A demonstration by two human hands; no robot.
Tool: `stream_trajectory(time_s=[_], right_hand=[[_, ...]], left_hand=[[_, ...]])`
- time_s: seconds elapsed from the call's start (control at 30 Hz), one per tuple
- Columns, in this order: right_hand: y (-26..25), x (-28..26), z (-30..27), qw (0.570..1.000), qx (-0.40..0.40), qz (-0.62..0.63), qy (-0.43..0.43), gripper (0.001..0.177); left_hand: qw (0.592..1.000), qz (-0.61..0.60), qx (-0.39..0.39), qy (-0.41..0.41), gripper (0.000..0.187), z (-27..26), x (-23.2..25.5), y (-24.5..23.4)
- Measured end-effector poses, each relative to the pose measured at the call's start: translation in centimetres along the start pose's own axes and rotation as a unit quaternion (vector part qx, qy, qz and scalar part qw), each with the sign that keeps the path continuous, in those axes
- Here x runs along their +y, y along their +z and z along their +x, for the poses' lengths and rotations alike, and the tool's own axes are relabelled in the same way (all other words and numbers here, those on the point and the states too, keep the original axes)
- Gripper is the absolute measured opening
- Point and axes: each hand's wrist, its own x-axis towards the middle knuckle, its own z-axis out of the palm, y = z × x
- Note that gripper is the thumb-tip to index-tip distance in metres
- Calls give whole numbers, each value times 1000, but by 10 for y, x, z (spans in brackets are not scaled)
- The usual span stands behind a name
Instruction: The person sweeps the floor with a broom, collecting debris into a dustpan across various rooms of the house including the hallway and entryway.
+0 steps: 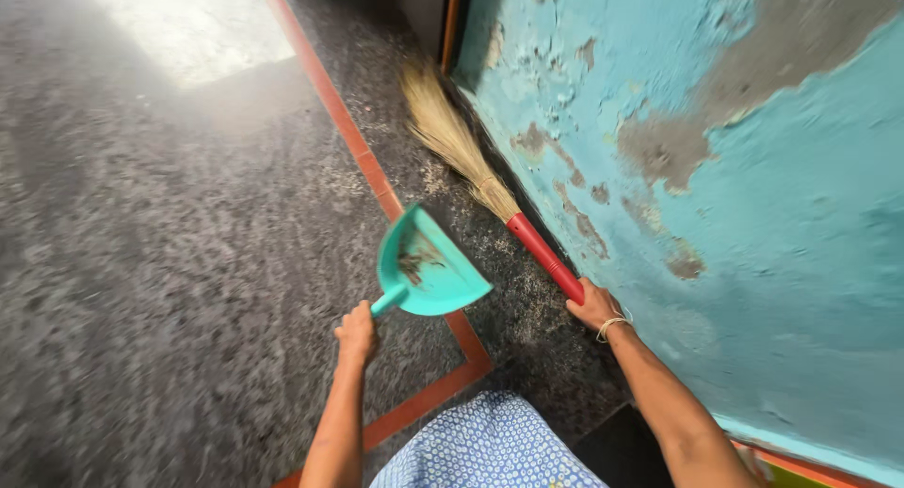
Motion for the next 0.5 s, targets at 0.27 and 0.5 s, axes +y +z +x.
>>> stream_trajectory(time_s=[0.27,0.5], right_hand=[[-160,-115,-143,965,-208,72,-143,76],[-334,-145,-238,928,-290,-213,-101,57]], left_hand=[[976,-108,89,-166,27,-134,52,-216],[958,-138,58,-245,35,-231,118,-355]])
